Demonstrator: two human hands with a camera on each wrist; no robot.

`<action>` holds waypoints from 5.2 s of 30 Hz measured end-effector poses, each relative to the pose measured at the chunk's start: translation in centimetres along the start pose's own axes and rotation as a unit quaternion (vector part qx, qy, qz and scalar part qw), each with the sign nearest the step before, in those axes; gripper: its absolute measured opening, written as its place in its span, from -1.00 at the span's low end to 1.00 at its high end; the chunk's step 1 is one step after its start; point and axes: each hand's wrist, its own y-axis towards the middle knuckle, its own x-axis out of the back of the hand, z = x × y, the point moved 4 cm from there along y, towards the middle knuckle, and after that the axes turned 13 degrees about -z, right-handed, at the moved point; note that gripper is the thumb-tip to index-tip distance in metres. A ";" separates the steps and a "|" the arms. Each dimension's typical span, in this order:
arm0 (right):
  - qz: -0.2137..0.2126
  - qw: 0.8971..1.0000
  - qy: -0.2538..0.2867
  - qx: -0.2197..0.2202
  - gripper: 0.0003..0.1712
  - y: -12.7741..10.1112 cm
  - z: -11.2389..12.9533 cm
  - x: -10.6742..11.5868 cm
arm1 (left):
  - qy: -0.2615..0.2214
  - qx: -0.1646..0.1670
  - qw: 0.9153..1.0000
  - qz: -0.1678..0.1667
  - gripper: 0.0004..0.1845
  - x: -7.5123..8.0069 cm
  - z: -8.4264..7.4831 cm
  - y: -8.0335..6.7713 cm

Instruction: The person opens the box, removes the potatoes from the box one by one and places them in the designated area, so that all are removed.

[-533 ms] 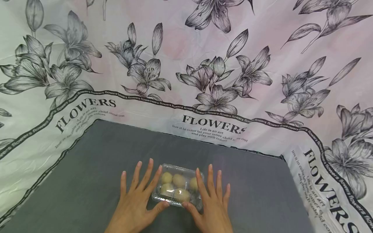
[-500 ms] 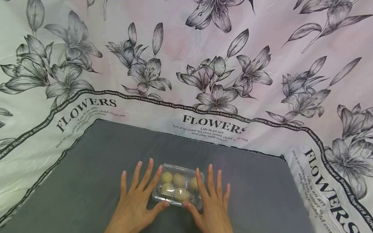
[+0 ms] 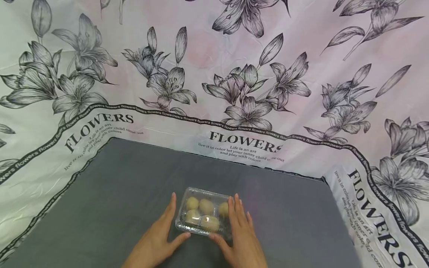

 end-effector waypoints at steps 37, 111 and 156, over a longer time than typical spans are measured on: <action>0.010 1.000 -0.022 -0.019 0.19 -0.2 -1.7 -2.1 | -0.218 0.037 0.975 -0.011 -0.24 -1.9 1.9 -0.3; -0.154 0.986 0.061 0.006 -0.58 5.2 -1.7 2.0 | -0.231 0.022 0.973 -0.018 -0.26 -1.7 2.2 -0.2; -0.128 0.985 0.109 -0.037 -0.64 8.8 -5.5 0.2 | -0.233 0.019 0.972 -0.014 -0.26 -1.5 1.9 -0.2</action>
